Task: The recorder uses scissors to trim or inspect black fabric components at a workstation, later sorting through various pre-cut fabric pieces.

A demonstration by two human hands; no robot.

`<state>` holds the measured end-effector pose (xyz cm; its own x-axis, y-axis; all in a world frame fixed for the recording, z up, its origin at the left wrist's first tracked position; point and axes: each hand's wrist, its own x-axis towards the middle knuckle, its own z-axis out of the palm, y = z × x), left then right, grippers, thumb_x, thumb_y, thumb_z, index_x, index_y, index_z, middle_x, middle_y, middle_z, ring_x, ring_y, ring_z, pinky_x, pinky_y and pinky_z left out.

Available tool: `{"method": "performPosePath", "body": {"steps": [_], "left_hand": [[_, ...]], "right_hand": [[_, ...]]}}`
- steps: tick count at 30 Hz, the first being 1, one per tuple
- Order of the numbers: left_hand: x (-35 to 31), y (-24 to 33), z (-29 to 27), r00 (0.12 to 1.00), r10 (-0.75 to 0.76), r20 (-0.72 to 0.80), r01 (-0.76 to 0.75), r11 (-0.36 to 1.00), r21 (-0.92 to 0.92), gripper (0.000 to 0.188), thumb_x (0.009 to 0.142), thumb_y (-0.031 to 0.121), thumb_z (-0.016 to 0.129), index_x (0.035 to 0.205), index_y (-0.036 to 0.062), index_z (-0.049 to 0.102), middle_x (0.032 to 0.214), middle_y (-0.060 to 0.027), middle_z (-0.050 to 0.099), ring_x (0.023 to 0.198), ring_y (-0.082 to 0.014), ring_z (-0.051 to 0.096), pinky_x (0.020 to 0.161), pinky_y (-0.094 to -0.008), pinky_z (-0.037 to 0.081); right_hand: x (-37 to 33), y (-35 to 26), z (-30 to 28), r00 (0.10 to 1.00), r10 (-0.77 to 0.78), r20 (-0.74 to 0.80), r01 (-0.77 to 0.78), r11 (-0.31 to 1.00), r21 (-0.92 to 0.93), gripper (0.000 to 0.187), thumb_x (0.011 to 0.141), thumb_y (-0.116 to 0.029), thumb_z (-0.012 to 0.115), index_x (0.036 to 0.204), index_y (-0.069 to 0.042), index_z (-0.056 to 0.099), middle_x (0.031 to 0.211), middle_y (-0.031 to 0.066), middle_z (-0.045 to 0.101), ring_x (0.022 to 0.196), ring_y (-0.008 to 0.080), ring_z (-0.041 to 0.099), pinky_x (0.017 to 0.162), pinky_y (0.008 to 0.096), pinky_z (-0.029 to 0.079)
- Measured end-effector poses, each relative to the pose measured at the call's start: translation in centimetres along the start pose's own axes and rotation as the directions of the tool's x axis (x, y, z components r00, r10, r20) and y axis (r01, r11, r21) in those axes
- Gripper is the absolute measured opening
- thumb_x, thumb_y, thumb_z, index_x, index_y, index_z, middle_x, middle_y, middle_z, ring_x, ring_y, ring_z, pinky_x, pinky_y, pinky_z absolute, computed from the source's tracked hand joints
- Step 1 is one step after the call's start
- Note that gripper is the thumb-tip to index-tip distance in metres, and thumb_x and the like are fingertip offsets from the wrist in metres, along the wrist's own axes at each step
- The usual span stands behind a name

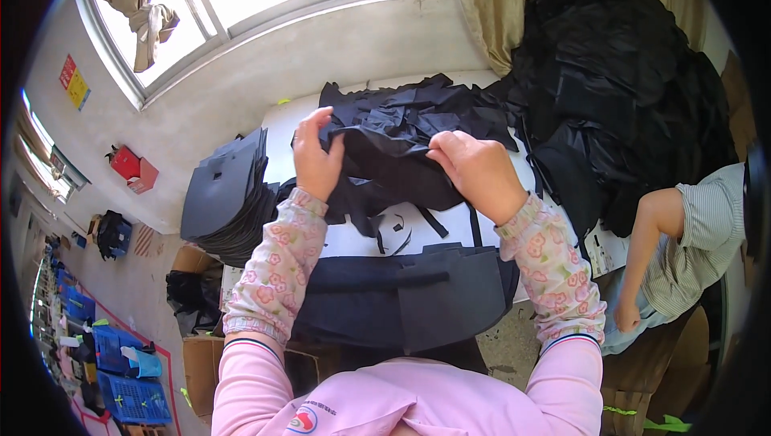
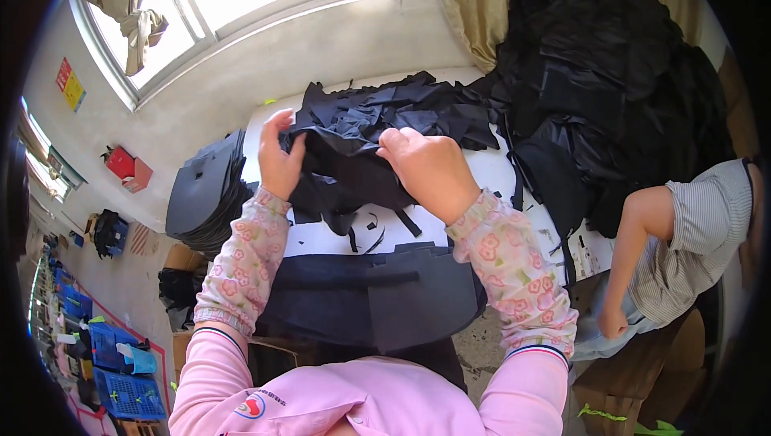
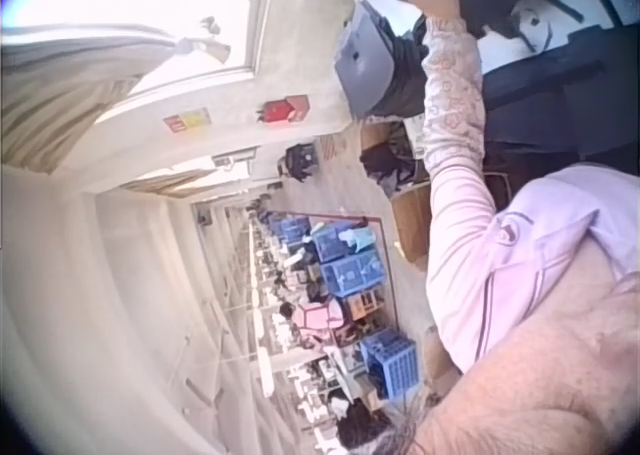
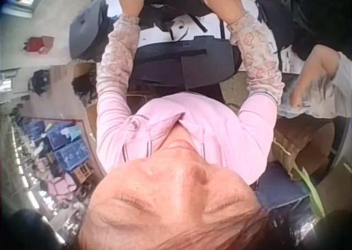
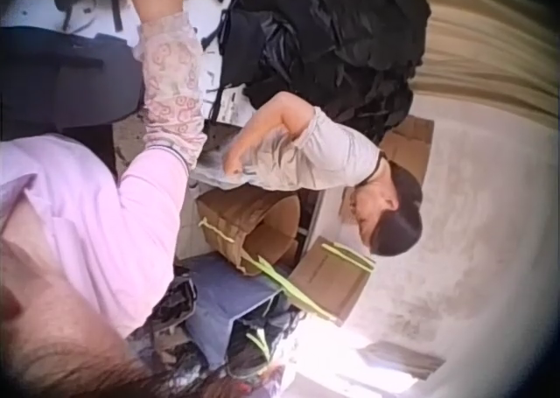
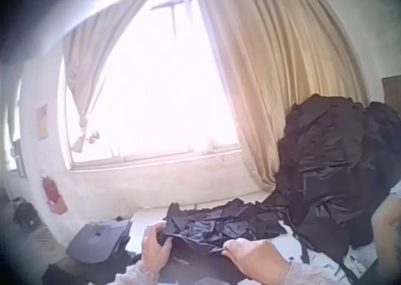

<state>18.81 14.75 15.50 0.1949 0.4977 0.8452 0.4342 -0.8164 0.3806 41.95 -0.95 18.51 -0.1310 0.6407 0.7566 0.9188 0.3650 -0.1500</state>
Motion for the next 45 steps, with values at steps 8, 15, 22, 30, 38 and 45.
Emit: {"method": "performPosePath", "body": {"steps": [8,15,22,30,38,45], "left_hand": [[-4.6,8.0,-3.1,0.898,0.274,0.346,-0.203,0.953,-0.226,0.053,0.073,0.013,0.077,0.12,0.005,0.055,0.116,-0.0142,0.059,0.112,-0.0335,0.054,0.1,-0.0419,0.039],[-9.2,6.2,-1.6,0.956,-0.004,0.292,0.063,0.979,-0.194,0.05,0.066,0.0,0.074,0.113,0.007,0.058,0.101,-0.011,0.062,0.097,-0.0314,0.06,0.088,-0.0381,0.046],[-7.5,0.5,-6.6,0.997,-0.016,0.076,0.011,0.998,0.061,0.037,0.068,-0.004,0.063,0.103,0.0068,0.063,0.098,-0.0131,0.064,0.098,-0.0339,0.06,0.088,-0.0395,0.046],[-9.7,-2.3,-16.8,0.916,-0.138,0.378,0.129,0.99,0.05,0.041,0.063,-0.011,0.05,0.098,0.0,0.069,0.096,-0.0145,0.069,0.096,-0.0294,0.066,0.089,-0.0335,0.05],[-13.0,-2.0,-27.9,0.109,-0.363,0.925,0.471,0.839,0.274,0.021,0.075,0.001,0.075,0.095,-0.0025,0.071,0.083,-0.0119,0.071,0.081,-0.0203,0.067,0.079,-0.03,0.051],[-15.8,-6.2,-24.8,-0.224,-0.384,0.896,0.598,0.671,0.437,0.024,0.087,0.02,0.074,0.092,-0.0028,0.071,0.074,-0.001,0.068,0.071,-0.0065,0.056,0.068,-0.0295,0.048]], "right_hand": [[-1.6,-3.6,-0.9,0.965,0.14,0.223,-0.217,0.903,0.37,0.02,0.089,-0.02,0.068,0.081,-0.003,0.061,0.065,0.0125,0.059,0.055,0.0266,0.057,0.053,0.0359,0.043],[-2.4,-6.1,-1.7,0.865,0.12,0.488,-0.413,0.723,0.554,0.018,0.092,-0.017,0.065,0.086,0.0,0.061,0.071,0.0087,0.059,0.064,0.0131,0.054,0.06,0.0299,0.044],[-4.4,-5.6,-5.6,0.844,0.004,0.536,-0.359,0.747,0.56,0.016,0.088,-0.014,0.07,0.088,-0.001,0.061,0.07,0.0122,0.063,0.062,0.0248,0.061,0.061,0.0323,0.048],[-10.6,-5.0,-7.6,0.589,-0.19,0.785,-0.523,0.651,0.55,0.013,0.088,-0.009,0.07,0.092,-0.001,0.061,0.07,0.0042,0.059,0.062,0.0114,0.054,0.058,0.0272,0.044],[-15.9,-3.9,-8.2,0.233,-0.37,0.899,-0.799,0.454,0.394,0.012,0.092,-0.009,0.062,0.098,0.001,0.057,0.075,0.0031,0.059,0.068,0.0093,0.051,0.063,0.0275,0.045],[-16.6,-0.9,-3.8,0.444,0.001,0.896,-0.615,0.727,0.305,0.015,0.085,-0.003,0.057,0.1,-0.001,0.06,0.081,0.0116,0.068,0.075,0.0258,0.066,0.071,0.0349,0.052]]}}
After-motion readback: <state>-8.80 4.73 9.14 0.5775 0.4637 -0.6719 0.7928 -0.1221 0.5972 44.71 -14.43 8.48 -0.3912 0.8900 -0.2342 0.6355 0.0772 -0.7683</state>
